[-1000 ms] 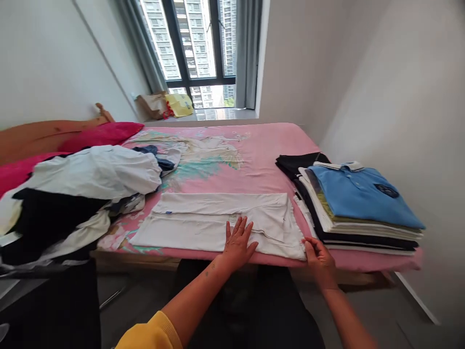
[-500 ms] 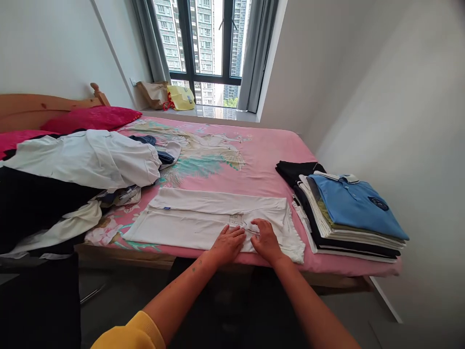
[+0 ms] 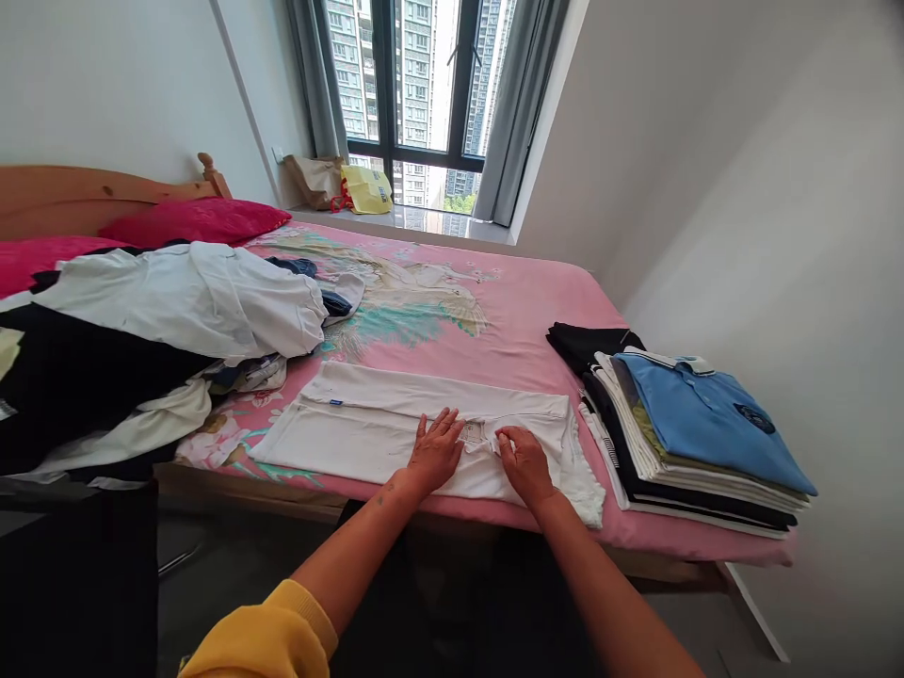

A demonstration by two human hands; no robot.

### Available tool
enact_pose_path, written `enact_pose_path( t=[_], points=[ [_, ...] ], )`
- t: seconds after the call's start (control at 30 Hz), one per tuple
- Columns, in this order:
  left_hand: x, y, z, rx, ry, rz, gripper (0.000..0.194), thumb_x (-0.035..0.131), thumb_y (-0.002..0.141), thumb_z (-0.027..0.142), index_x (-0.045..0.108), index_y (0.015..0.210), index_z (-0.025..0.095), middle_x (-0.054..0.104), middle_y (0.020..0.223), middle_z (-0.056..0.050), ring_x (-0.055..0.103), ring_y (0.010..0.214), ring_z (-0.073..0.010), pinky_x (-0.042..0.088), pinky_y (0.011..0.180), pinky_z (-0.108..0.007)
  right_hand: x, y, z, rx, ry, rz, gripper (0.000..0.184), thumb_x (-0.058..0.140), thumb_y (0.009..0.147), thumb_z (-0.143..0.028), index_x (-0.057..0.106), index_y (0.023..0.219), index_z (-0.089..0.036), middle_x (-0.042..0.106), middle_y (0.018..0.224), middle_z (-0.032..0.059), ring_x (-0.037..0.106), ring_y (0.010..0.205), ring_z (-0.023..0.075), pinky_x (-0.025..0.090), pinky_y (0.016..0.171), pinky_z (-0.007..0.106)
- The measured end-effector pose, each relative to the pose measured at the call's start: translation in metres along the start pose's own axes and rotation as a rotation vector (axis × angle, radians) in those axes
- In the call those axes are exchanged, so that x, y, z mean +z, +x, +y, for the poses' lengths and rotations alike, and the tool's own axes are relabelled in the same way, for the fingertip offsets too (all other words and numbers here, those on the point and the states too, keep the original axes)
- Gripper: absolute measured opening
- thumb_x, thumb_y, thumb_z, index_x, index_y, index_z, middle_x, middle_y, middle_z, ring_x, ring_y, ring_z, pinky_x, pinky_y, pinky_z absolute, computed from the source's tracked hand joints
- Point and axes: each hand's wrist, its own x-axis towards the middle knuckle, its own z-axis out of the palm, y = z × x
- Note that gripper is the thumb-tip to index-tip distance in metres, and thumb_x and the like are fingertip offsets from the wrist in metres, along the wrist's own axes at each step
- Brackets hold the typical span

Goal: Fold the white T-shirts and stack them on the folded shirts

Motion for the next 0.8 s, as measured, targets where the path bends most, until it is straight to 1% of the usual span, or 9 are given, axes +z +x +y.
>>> enact_pose_path(
  t=[0.07,0.13,0.23,0.33,0.43,0.53,0.6,0.7,0.8],
  points=[
    [-0.001,0.009,-0.012,-0.06,0.048,-0.029,0.049,0.038,0.089,0.033,0.039,0.137,0.022,0.029,0.149,-0.006,0.018,0.14,-0.0218,0.005,0.112,-0.056,0.008,0.009,0.003,-0.012,-0.028,-0.022,0.037,0.033,0.09,-0.03,0.058,0.112,-0.014,0.06,0.116,0.0105,0.049,0.115,0.0207,0.035,0.099,0.035],
    [-0.003,0.013,-0.029,-0.117,0.096,-0.086,0.055,0.037,0.089,0.042,0.034,0.14,0.022,0.021,0.152,-0.006,0.012,0.141,-0.023,-0.002,0.11,-0.058,0.02,0.012,0.007,-0.021,-0.105,-0.138,0.046,0.034,0.091,-0.037,0.048,0.129,-0.014,0.047,0.135,0.0098,0.033,0.131,0.0226,0.029,0.105,0.04],
    [-0.011,0.006,-0.065,-0.217,0.143,-0.196,0.064,0.031,0.087,0.055,0.03,0.142,0.022,0.017,0.152,-0.006,0.009,0.141,-0.0245,-0.01,0.107,-0.06,0.039,0.004,0.011,-0.042,-0.251,-0.332,0.052,0.034,0.091,-0.043,0.037,0.139,-0.021,0.033,0.147,0.004,0.022,0.137,0.0233,0.019,0.109,0.048],
    [-0.029,-0.01,-0.112,-0.309,0.186,-0.256,0.07,0.026,0.085,0.062,0.025,0.144,0.024,0.015,0.153,-0.004,0.009,0.141,-0.0251,-0.016,0.105,-0.059,0.052,-0.009,0.014,-0.066,-0.36,-0.338,0.052,0.032,0.092,-0.043,0.032,0.141,-0.024,0.027,0.149,0.001,0.018,0.139,0.0214,0.012,0.111,0.049],
    [-0.052,-0.025,-0.162,-0.433,0.249,-0.26,0.07,0.025,0.085,0.062,0.024,0.144,0.025,0.016,0.153,-0.004,0.007,0.141,-0.0253,-0.016,0.105,-0.059,0.057,-0.015,0.016,-0.091,-0.405,-0.296,0.052,0.03,0.093,-0.042,0.032,0.141,-0.024,0.027,0.149,0.0009,0.018,0.139,0.0202,0.012,0.112,0.048],
    [-0.072,-0.033,-0.205,-0.594,0.286,-0.207,0.067,0.024,0.086,0.059,0.025,0.144,0.025,0.017,0.153,-0.004,0.008,0.141,-0.026,-0.01,0.106,-0.061,0.058,-0.015,0.016,-0.107,-0.417,-0.262,0.051,0.03,0.093,-0.042,0.034,0.14,-0.024,0.029,0.149,0.0014,0.019,0.138,0.0202,0.014,0.111,0.048],
    [-0.079,-0.033,-0.225,-0.692,0.273,-0.125,0.066,0.027,0.085,0.058,0.03,0.142,0.026,0.021,0.152,-0.004,0.011,0.14,-0.0265,-0.003,0.107,-0.061,0.058,-0.015,0.016,-0.11,-0.419,-0.246,0.051,0.03,0.093,-0.042,0.035,0.14,-0.024,0.03,0.148,0.0016,0.02,0.138,0.0202,0.015,0.111,0.048],
    [-0.083,-0.031,-0.241,-0.801,0.244,0.002,0.061,0.031,0.085,0.055,0.039,0.137,0.023,0.032,0.148,-0.008,0.023,0.137,-0.0265,0.012,0.109,-0.055,0.059,-0.016,0.017,-0.116,-0.421,-0.235,0.051,0.031,0.092,-0.042,0.035,0.14,-0.024,0.031,0.148,0.0018,0.022,0.138,0.0203,0.017,0.111,0.048],
    [-0.083,-0.031,-0.246,-0.874,0.26,0.092,0.06,0.035,0.084,0.053,0.046,0.131,0.017,0.042,0.14,-0.015,0.035,0.129,-0.0298,0.025,0.104,-0.051,0.061,-0.016,0.018,-0.131,-0.423,-0.213,0.05,0.031,0.092,-0.041,0.036,0.139,-0.024,0.033,0.147,0.0024,0.023,0.137,0.0204,0.018,0.11,0.048]
  ],
)
